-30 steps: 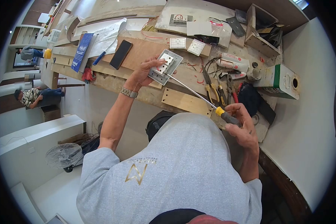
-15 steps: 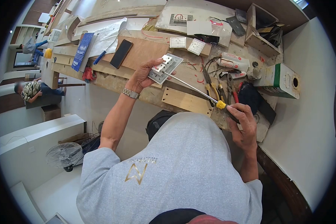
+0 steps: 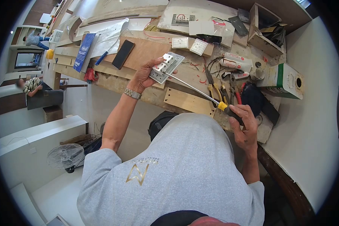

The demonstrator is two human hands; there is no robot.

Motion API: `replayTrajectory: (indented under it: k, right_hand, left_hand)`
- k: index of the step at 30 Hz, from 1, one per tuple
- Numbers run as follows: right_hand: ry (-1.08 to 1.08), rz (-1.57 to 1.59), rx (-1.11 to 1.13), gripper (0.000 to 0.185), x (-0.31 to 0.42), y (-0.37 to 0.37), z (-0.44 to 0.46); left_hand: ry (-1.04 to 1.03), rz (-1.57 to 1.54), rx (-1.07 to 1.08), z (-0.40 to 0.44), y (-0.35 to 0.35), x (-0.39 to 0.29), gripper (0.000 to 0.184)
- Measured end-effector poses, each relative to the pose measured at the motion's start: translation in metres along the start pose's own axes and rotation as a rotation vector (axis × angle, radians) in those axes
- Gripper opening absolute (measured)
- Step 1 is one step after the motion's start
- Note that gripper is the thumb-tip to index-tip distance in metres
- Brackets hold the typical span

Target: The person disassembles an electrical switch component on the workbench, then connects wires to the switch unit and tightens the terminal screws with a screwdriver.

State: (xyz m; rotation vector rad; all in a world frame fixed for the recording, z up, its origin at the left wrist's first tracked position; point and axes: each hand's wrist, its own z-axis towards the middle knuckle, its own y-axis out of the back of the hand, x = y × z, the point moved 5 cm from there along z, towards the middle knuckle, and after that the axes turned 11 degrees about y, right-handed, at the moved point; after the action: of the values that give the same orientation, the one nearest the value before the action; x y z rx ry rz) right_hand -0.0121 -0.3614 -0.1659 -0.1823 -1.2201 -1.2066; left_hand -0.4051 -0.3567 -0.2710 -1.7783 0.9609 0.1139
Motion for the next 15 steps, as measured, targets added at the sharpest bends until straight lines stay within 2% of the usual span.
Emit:
replayTrajectory:
  k: [4, 7, 9, 13, 15]
  right_hand:
    - [-0.008, 0.011, -0.006, 0.037, -0.003, -0.002, -0.001]
    - [-0.131, 0.103, -0.016, 0.03, -0.011, -0.005, -0.01]
    - [-0.545, 0.475, -0.058, 0.024, -0.023, -0.012, -0.026]
    - [-0.613, 0.661, -0.166, 0.024, -0.024, -0.017, -0.024]
    - [-0.736, 0.858, -0.191, 0.025, -0.027, -0.021, -0.026]
  left_hand:
    - [-0.002, 0.038, -0.016, -0.001, -0.002, -0.003, 0.062]
    - [-0.005, 0.045, -0.005, 0.0, -0.004, -0.005, 0.062]
    - [0.005, 0.057, -0.039, -0.001, -0.004, -0.006, 0.061]
    - [0.009, 0.143, -0.07, -0.002, -0.007, -0.009, 0.062]
    - [-0.006, 0.152, -0.065, -0.001, -0.009, -0.009, 0.063]
